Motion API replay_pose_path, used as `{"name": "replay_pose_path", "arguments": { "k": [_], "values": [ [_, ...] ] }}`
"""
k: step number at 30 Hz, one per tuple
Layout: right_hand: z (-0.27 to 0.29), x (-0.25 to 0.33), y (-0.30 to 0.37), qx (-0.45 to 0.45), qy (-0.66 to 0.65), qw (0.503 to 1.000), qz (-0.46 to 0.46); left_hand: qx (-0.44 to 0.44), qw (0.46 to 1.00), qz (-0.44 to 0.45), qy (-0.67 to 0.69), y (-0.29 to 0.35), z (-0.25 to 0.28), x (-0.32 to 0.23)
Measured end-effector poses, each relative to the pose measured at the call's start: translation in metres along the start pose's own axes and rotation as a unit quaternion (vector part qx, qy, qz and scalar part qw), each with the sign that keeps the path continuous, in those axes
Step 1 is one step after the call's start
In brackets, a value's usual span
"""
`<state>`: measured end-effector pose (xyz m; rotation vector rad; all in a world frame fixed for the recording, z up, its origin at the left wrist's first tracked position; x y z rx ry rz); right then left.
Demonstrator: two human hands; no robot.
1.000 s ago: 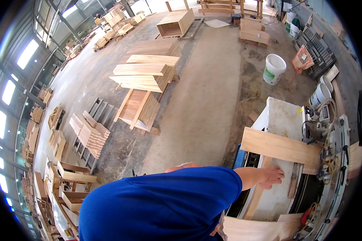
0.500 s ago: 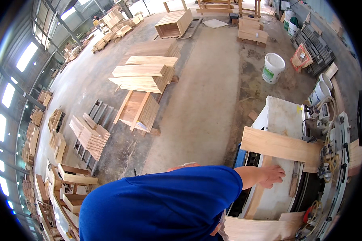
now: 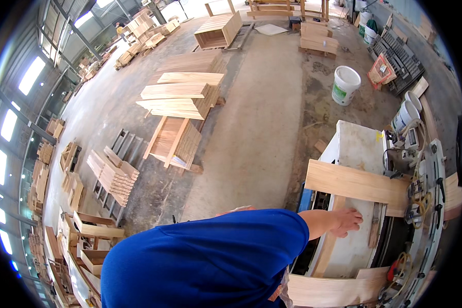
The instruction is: The person places wood panels into a woodworking machine, uses a compressed air tool to clean the machine and panels, and handles several wooden boards one by one.
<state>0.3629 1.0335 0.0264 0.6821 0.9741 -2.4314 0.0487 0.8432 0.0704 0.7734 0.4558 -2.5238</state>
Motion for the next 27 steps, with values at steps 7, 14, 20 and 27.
{"name": "replay_pose_path", "arguments": {
  "k": [7,14,20,27],
  "values": [
    [-0.002,-0.002,0.000,-0.003,0.001,1.000,0.001,0.003,1.000,-0.004,-0.001,-0.003,0.004,-0.001],
    [-0.004,-0.005,-0.001,-0.008,0.005,1.000,0.009,0.004,1.000,-0.001,0.013,0.001,0.007,-0.005],
    [-0.005,-0.018,0.008,-0.005,0.019,1.000,0.011,0.022,1.000,0.002,-0.003,0.002,0.000,-0.003],
    [0.005,-0.038,0.027,0.095,0.082,0.991,0.039,-0.135,0.976,-0.120,0.120,0.017,-0.023,0.042]
  ]
}}
Point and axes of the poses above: each hand's wrist, its own y-axis away from the middle knuckle, its own z-axis out of the back of the hand, x = y × z, the point moved 9 cm from there along -y, towards the middle knuckle, and after that the axes turned 13 degrees about y, right-handed, at the moved point
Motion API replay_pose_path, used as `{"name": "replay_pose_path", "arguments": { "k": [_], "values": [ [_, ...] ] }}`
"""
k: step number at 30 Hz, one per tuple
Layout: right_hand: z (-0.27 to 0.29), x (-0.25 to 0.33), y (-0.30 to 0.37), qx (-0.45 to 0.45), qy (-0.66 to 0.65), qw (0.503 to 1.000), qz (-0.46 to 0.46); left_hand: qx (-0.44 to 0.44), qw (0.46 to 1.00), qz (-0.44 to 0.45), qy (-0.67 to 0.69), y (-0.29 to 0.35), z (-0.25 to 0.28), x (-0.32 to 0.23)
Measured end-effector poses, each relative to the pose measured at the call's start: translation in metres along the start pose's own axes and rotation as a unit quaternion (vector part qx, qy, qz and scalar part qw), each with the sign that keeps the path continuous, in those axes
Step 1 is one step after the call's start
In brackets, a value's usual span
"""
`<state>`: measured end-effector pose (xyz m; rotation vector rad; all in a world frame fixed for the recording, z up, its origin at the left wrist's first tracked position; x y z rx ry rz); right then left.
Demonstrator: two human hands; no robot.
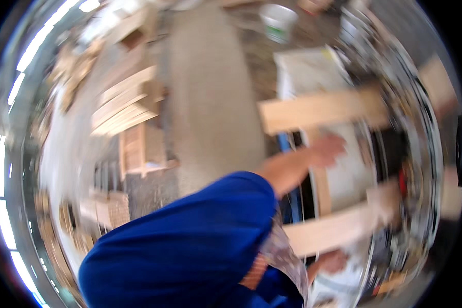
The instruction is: The person places wood panels into a woodworking machine, uses a compressed air tool to clean the machine and panels, and handles several wooden boards one by one.
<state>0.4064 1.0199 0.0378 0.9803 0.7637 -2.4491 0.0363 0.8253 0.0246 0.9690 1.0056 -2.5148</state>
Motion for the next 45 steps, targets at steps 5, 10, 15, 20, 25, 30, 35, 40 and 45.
{"name": "replay_pose_path", "arguments": {
  "k": [5,10,15,20,25,30,35,40,45],
  "values": [
    [0.003,-0.018,0.002,0.200,-0.170,0.958,-0.115,0.121,0.975,0.144,-0.123,-0.027,0.027,-0.035],
    [0.000,-0.023,0.010,0.264,-0.266,0.908,-0.188,0.159,0.966,0.146,-0.141,-0.039,0.019,-0.037],
    [-0.004,-0.041,0.004,0.191,-0.250,0.922,-0.225,0.179,0.969,0.077,-0.154,-0.063,-0.006,-0.046],
    [0.003,-0.059,-0.013,0.131,-0.328,0.901,-0.250,0.149,0.983,0.027,-0.102,-0.058,-0.023,-0.009],
    [0.007,-0.044,0.015,0.181,-0.382,0.863,-0.277,0.222,0.965,0.053,-0.133,-0.030,-0.008,-0.017],
    [0.015,-0.041,0.015,0.159,-0.408,0.850,-0.293,0.231,0.958,0.052,-0.162,-0.031,0.000,0.001],
    [0.016,-0.048,0.019,0.167,-0.413,0.844,-0.299,0.260,0.952,0.039,-0.158,-0.034,-0.002,-0.007],
    [0.017,-0.052,0.014,0.168,-0.419,0.841,-0.299,0.258,0.951,0.028,-0.170,-0.036,-0.001,-0.001],
    [0.014,-0.049,0.017,0.165,-0.423,0.841,-0.294,0.261,0.950,0.001,-0.171,-0.033,-0.002,0.006]
  ]
}}
Point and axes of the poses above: each hand's wrist, its own y-axis away from the middle knuckle, its own z-axis out of the back of the hand, x = y × z, the point moved 9 cm from there along -y, towards the middle knuckle, and after that the axes turned 13 degrees about y, right-handed, at the moved point
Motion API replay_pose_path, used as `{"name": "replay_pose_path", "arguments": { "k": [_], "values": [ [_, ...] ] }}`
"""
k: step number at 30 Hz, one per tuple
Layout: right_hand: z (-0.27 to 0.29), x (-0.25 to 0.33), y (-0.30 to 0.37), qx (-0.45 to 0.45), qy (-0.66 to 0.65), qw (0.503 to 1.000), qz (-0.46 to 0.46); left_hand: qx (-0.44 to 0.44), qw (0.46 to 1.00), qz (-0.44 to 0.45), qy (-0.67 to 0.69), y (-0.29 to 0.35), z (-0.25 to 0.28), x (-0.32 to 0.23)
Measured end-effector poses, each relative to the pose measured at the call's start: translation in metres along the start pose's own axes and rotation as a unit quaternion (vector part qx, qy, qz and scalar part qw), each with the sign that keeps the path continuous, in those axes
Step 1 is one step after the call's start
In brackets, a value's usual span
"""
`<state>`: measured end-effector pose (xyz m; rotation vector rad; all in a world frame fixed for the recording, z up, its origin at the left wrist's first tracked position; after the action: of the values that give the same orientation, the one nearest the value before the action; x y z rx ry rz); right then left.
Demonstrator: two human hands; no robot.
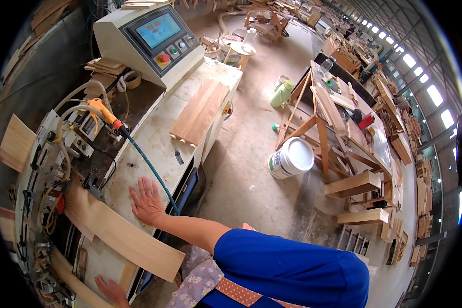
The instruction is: The person places wood panels into a woodworking machine, uses a compressed air tool to clean the machine and panels, and handles several wooden boards one by one.
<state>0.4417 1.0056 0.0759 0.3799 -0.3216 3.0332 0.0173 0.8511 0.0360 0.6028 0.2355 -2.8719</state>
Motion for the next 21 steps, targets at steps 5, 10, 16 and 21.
{"name": "replay_pose_path", "arguments": {
  "k": [5,10,16,21],
  "values": [
    [-0.001,0.000,-0.003,0.004,0.001,1.000,-0.003,-0.011,1.000,-0.006,0.021,0.001,0.001,0.004],
    [0.003,0.000,-0.004,0.013,0.008,1.000,-0.004,-0.013,1.000,-0.015,0.012,-0.002,0.002,-0.009],
    [0.005,0.000,-0.004,0.019,-0.001,1.000,-0.001,-0.018,0.999,-0.030,0.005,0.004,-0.003,0.005],
    [0.004,0.003,-0.003,0.011,-0.001,1.000,-0.001,0.000,1.000,0.005,0.000,0.001,0.001,0.002]
  ]
}}
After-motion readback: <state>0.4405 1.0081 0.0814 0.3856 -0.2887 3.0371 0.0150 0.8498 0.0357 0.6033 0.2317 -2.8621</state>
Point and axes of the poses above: each hand's wrist, its own y-axis away from the middle knuckle, its own z-axis out of the back of the hand, x = y × z, the point moved 9 cm from there along -y, towards the middle knuckle, and after that the axes turned 13 degrees about y, right-handed, at the moved point
